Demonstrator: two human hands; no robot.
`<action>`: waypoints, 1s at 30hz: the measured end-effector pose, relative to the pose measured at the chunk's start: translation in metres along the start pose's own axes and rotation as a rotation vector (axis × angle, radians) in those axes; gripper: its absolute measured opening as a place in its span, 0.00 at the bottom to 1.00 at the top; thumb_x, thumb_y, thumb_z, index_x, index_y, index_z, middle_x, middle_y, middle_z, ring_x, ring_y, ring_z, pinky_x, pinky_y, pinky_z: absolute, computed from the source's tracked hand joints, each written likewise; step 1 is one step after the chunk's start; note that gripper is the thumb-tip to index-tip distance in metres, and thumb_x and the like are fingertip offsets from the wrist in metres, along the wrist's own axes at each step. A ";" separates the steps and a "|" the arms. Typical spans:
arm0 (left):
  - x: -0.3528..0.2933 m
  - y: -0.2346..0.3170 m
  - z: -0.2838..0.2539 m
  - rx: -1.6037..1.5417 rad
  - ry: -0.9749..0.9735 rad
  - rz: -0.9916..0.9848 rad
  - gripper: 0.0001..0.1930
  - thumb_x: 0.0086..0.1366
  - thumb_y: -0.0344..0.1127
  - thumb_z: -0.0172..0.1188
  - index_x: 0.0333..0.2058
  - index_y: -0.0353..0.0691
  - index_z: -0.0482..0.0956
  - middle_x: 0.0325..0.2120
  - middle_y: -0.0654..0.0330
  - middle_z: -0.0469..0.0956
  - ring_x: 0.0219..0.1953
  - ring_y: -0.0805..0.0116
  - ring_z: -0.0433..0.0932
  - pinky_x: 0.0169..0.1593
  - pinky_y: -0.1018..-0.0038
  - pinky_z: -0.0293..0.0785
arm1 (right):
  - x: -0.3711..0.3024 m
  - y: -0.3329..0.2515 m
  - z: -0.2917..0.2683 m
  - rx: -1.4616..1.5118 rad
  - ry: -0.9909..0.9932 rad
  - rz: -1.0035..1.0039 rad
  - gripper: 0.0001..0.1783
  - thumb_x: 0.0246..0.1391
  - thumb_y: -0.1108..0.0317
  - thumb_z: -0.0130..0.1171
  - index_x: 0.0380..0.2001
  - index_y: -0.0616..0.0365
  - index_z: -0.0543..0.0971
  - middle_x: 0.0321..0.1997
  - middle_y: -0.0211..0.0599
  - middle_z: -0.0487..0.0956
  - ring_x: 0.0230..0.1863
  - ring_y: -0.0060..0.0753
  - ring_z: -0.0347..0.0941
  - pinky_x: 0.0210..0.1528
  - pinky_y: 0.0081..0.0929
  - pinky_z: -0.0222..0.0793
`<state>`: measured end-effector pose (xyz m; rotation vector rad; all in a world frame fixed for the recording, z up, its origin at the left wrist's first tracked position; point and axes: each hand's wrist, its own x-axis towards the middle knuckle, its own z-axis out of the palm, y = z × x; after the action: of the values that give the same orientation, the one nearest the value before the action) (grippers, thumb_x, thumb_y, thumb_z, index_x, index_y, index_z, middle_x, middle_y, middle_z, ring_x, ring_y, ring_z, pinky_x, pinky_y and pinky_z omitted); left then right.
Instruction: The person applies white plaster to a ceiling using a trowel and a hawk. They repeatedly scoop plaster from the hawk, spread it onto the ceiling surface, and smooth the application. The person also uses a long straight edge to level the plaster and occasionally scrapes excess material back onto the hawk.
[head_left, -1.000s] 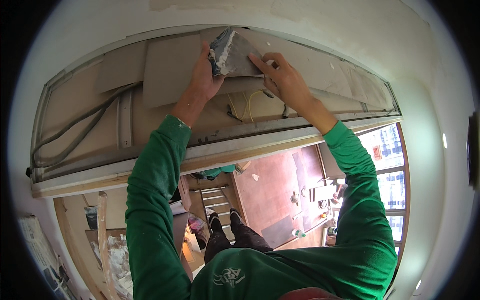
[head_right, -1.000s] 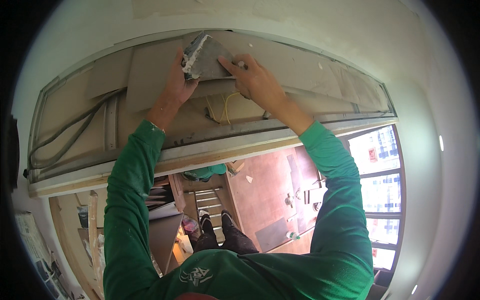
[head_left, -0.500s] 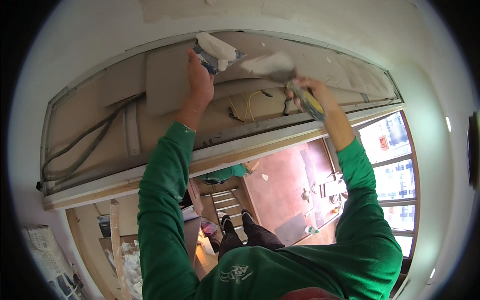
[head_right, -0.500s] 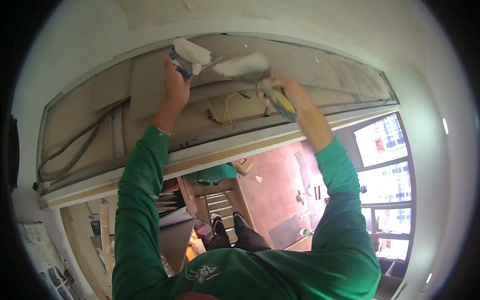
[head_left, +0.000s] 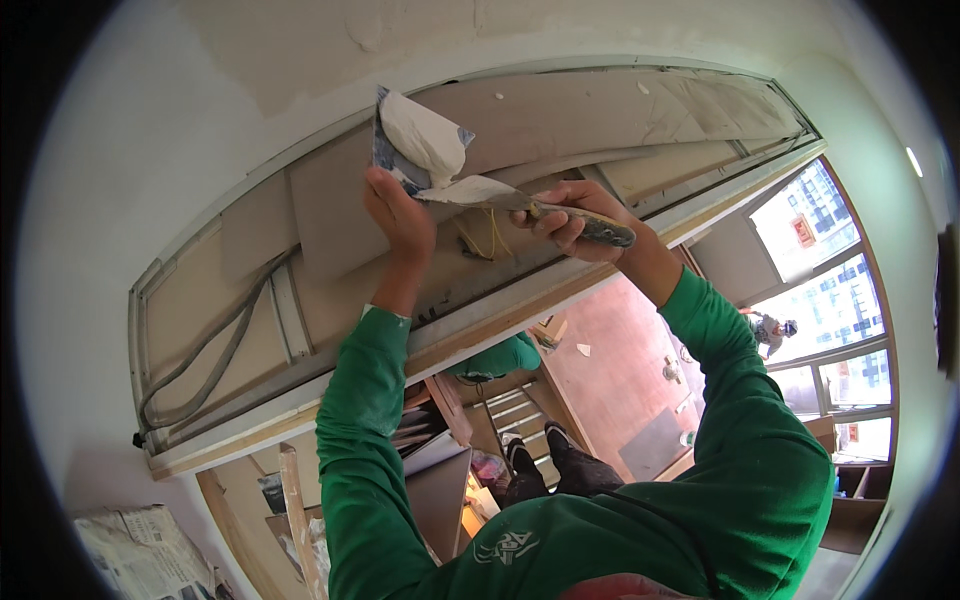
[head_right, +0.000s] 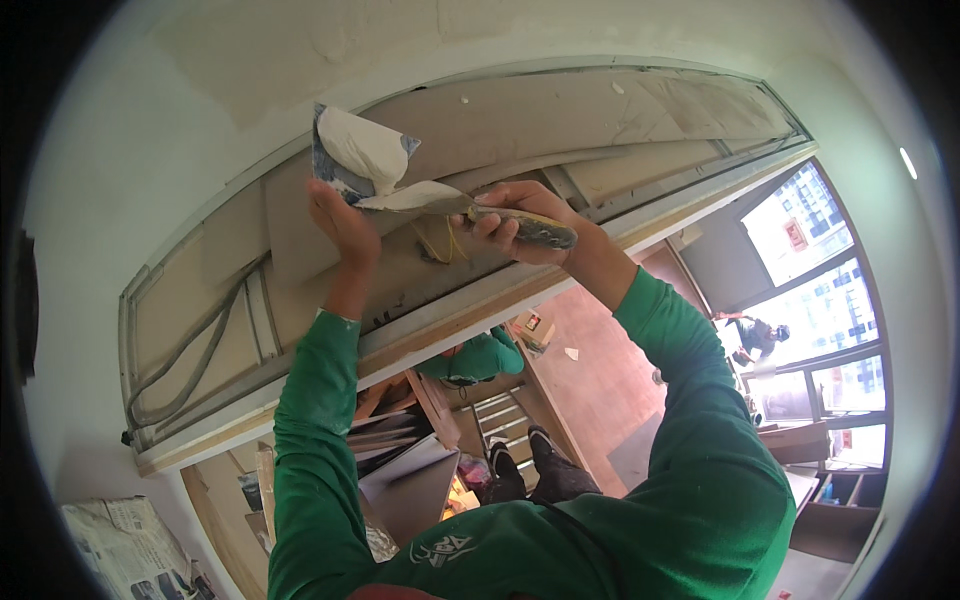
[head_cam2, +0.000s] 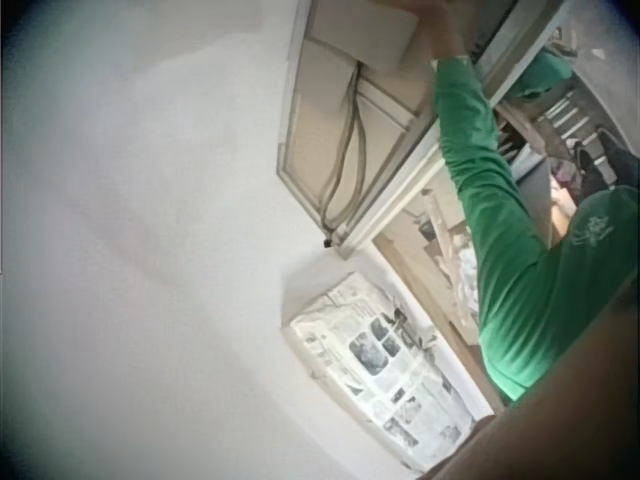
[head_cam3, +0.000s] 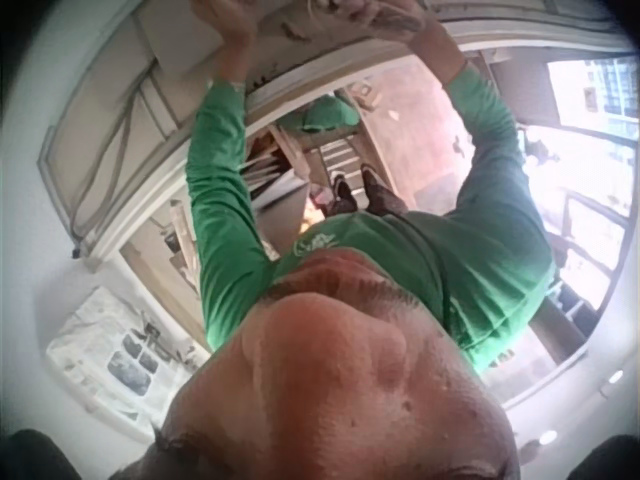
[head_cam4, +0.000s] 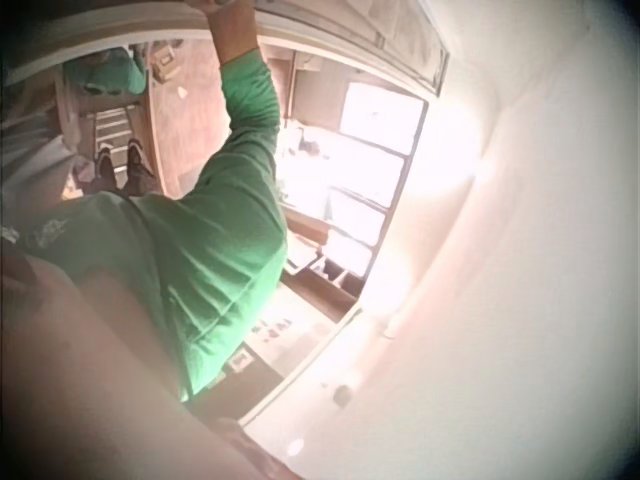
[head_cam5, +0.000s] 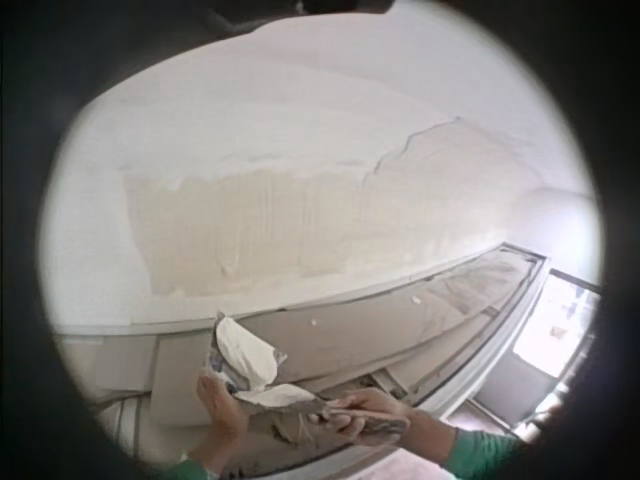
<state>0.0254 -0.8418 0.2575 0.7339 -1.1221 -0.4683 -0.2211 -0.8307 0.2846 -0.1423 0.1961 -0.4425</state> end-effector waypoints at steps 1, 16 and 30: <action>-0.003 0.001 -0.003 0.061 -0.048 0.020 0.36 0.74 0.61 0.34 0.44 0.25 0.71 0.39 0.55 0.76 0.41 0.71 0.74 0.44 0.72 0.72 | -0.002 -0.003 0.001 -0.021 0.004 -0.009 0.21 0.63 0.70 0.41 0.51 0.81 0.60 0.40 0.48 0.67 0.31 0.26 0.71 0.20 0.15 0.76; 0.001 -0.023 -0.004 0.555 -0.326 0.182 0.17 0.73 0.39 0.48 0.51 0.34 0.76 0.39 0.46 0.80 0.37 0.46 0.81 0.40 0.62 0.77 | -0.024 -0.100 0.073 -0.750 -0.193 -0.247 0.20 0.61 0.66 0.45 0.47 0.75 0.66 0.28 0.43 0.71 0.15 0.23 0.66 0.11 0.14 0.66; 0.015 -0.026 -0.012 0.644 -0.132 0.259 0.14 0.72 0.39 0.50 0.47 0.38 0.78 0.34 0.50 0.81 0.30 0.49 0.80 0.31 0.61 0.76 | 0.122 -0.285 0.016 -0.491 0.146 -0.343 0.22 0.61 0.72 0.46 0.53 0.79 0.59 0.49 0.53 0.69 0.39 0.31 0.74 0.35 0.16 0.81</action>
<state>0.0430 -0.8663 0.2453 1.1040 -1.4903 0.0821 -0.2265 -1.1373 0.3319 -0.6331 0.4257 -0.7415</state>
